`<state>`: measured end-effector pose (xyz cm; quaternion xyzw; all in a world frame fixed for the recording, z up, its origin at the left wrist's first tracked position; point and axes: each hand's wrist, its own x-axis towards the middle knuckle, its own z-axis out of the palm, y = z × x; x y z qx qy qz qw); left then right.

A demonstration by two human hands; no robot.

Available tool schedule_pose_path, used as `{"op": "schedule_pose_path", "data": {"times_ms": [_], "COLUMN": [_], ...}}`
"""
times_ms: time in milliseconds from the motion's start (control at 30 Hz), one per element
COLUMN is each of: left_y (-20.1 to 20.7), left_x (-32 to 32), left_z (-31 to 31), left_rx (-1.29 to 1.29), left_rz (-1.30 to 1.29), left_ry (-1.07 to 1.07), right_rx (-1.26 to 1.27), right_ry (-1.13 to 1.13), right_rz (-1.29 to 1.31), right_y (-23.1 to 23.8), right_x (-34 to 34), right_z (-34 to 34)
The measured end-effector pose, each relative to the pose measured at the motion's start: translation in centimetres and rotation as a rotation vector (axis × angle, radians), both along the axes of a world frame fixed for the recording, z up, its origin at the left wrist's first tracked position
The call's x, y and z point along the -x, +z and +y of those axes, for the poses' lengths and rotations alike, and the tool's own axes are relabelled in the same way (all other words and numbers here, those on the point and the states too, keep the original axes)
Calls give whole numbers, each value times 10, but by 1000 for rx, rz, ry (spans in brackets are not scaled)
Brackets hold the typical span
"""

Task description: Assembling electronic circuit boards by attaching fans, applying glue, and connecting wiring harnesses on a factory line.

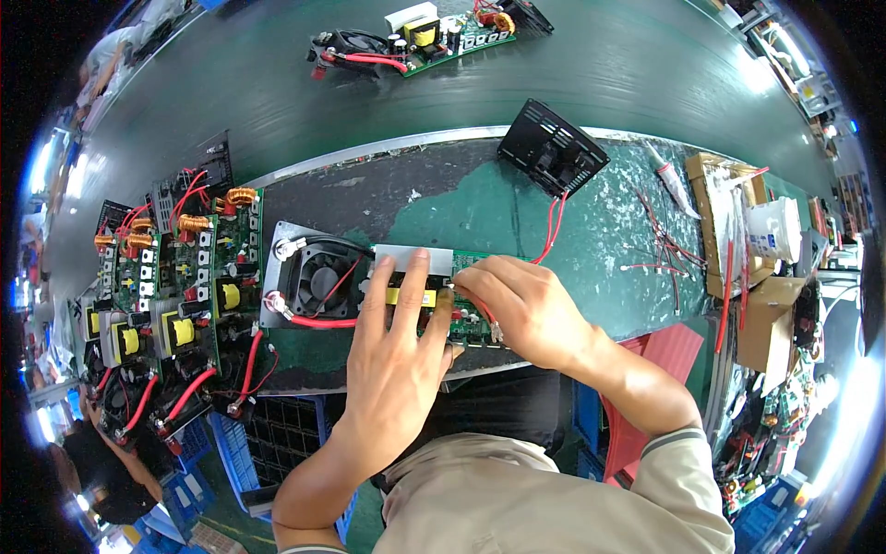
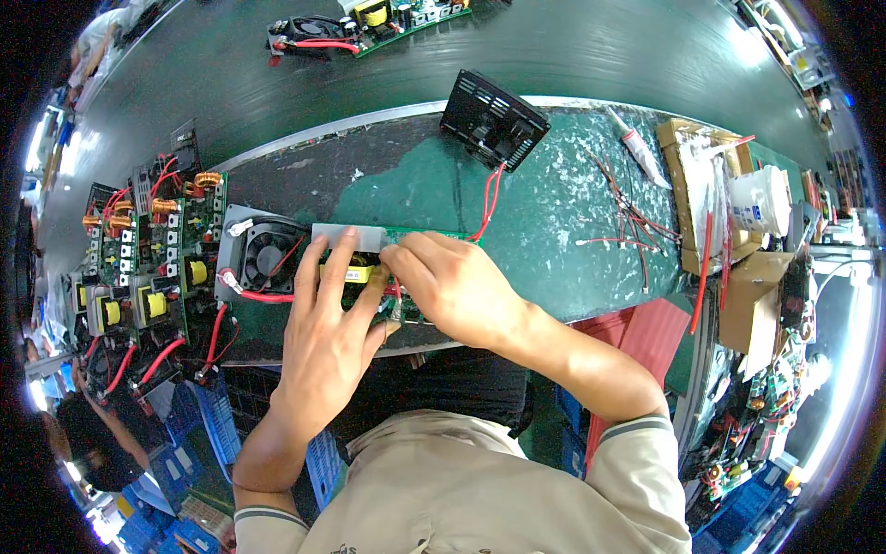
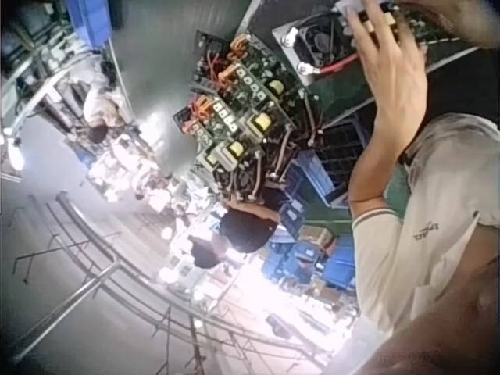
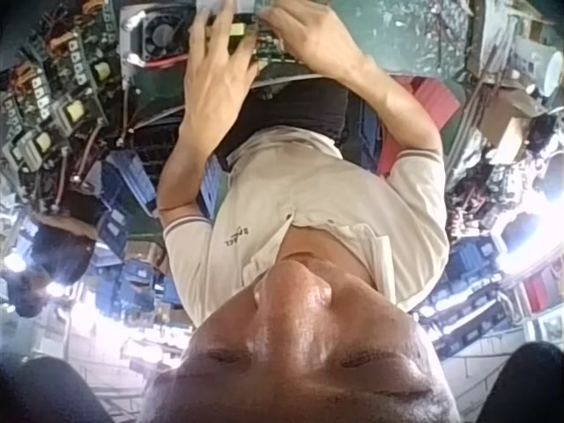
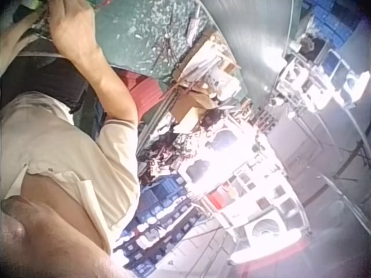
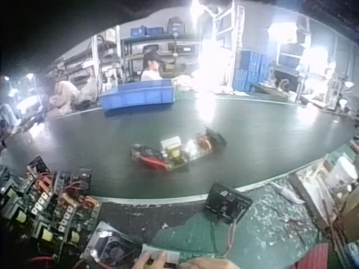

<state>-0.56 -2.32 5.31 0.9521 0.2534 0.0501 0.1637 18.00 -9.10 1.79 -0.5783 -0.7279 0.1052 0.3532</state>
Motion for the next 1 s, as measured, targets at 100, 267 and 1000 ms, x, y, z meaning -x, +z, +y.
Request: {"op": "schedule_pose_path", "data": {"times_ms": [100, 267, 1000], "left_y": [-1, 0, 9], "left_x": [-3, -6, -44], "left_z": [0, 2, 17], "left_rx": [-34, -68, 303], "left_rz": [-9, -14, -493], "left_ry": [17, 39, -138], "right_rx": [46, 71, 41], "right_ry": [1, -15, -487], "right_rz": [16, 54, 601], "right_y": [2, -1, 14], "right_x": [1, 5, 12], "right_z": [3, 1, -57]}}
